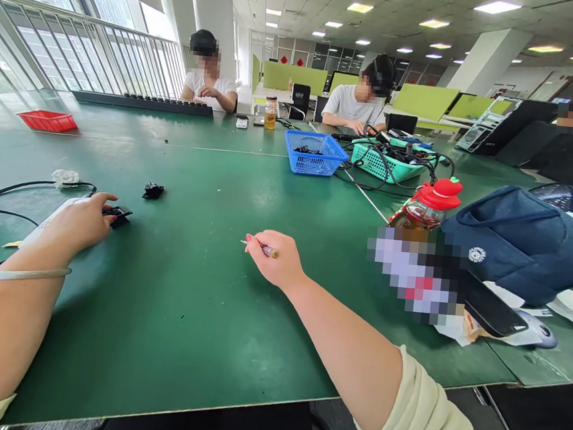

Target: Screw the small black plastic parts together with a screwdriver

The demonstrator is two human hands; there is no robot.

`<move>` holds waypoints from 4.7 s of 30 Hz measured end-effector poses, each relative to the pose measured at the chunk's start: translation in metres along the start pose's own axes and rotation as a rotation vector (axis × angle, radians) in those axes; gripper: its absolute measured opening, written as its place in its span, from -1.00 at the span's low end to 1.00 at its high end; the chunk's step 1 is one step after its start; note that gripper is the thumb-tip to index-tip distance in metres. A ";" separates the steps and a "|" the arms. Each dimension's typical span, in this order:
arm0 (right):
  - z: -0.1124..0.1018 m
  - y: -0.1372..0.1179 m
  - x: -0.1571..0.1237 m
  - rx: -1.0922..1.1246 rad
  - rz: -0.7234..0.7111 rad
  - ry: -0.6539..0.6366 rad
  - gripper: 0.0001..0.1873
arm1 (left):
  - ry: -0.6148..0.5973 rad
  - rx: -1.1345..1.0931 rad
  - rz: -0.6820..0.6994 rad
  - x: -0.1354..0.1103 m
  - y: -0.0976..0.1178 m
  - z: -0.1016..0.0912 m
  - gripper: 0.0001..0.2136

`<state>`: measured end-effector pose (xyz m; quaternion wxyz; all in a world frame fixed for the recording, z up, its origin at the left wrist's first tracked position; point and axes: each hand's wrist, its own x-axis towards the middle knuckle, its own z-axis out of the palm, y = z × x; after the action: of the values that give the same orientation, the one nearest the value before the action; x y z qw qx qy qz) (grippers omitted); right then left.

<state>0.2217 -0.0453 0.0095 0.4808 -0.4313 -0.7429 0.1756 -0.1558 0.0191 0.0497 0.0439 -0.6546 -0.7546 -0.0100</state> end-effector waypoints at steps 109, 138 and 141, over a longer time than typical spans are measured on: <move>0.008 0.008 0.008 0.667 0.572 0.196 -0.53 | -0.140 -0.622 0.714 -0.067 0.148 0.039 -0.59; 0.008 0.018 0.013 1.011 0.773 0.056 -0.62 | -0.160 -0.617 0.865 -0.066 0.147 0.029 -0.59; 0.007 0.016 0.013 0.975 0.734 0.092 -0.60 | -0.149 -0.619 0.872 -0.066 0.147 0.030 -0.60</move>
<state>0.2207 -0.0246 0.0024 0.5624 -0.3966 -0.3585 0.6308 -0.0031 -0.0231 0.0085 -0.2047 -0.8884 -0.3758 -0.1662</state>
